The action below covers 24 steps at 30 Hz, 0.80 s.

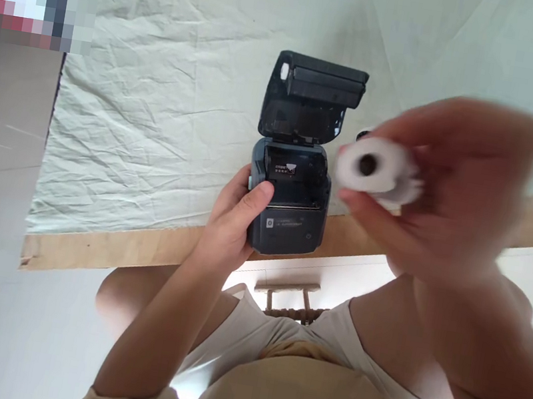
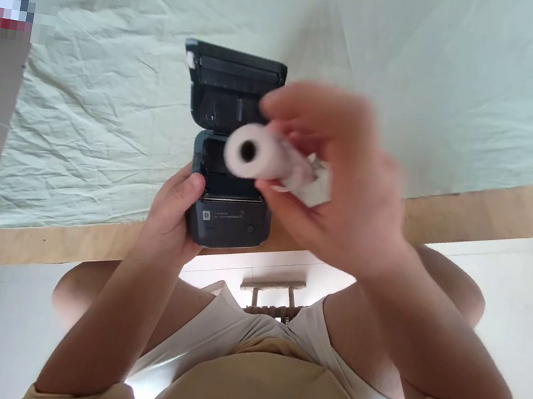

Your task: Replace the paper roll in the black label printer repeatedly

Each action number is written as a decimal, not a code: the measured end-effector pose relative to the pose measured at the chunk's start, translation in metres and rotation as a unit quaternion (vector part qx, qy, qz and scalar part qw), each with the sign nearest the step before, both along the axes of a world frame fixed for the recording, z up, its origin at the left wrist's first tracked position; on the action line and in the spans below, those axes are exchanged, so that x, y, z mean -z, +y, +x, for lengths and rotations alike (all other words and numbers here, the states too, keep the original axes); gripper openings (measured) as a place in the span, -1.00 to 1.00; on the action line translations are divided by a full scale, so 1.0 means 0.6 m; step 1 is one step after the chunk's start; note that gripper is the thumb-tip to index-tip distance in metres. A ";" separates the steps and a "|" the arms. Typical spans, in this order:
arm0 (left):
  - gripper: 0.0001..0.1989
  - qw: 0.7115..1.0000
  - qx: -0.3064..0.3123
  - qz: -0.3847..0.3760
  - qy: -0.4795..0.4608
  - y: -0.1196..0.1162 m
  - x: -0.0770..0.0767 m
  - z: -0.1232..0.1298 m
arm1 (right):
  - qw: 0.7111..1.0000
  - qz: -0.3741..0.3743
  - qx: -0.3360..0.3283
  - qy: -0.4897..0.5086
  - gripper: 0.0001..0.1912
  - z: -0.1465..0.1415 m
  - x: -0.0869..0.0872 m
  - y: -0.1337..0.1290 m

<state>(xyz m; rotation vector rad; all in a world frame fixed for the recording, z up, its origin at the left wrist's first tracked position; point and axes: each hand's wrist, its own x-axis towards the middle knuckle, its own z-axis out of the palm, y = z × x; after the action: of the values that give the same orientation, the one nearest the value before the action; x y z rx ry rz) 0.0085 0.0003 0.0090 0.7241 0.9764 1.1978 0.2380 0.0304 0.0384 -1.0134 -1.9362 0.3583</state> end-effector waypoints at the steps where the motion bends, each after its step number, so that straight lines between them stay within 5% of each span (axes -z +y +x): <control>1: -0.46 1.000 -0.001 -0.003 0.002 -0.001 0.000 -0.001 | 0.999 0.007 -0.010 -0.034 -0.66 -0.021 -0.001 -0.002; 8: -0.44 1.000 0.007 -0.019 -0.008 -0.003 -0.007 0.000 | 0.983 0.129 0.009 -0.132 -0.71 -0.058 0.010 0.027; 24: -0.49 1.000 0.005 -0.002 -0.021 -0.004 -0.007 0.001 | 0.986 0.081 -0.127 -0.065 -0.77 -0.055 0.015 0.010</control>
<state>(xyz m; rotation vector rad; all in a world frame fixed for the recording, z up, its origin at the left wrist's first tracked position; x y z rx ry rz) 0.0090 -0.0020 0.0134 0.6965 0.9390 1.1968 0.2052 0.0362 0.0295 -0.7009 -2.1815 0.2759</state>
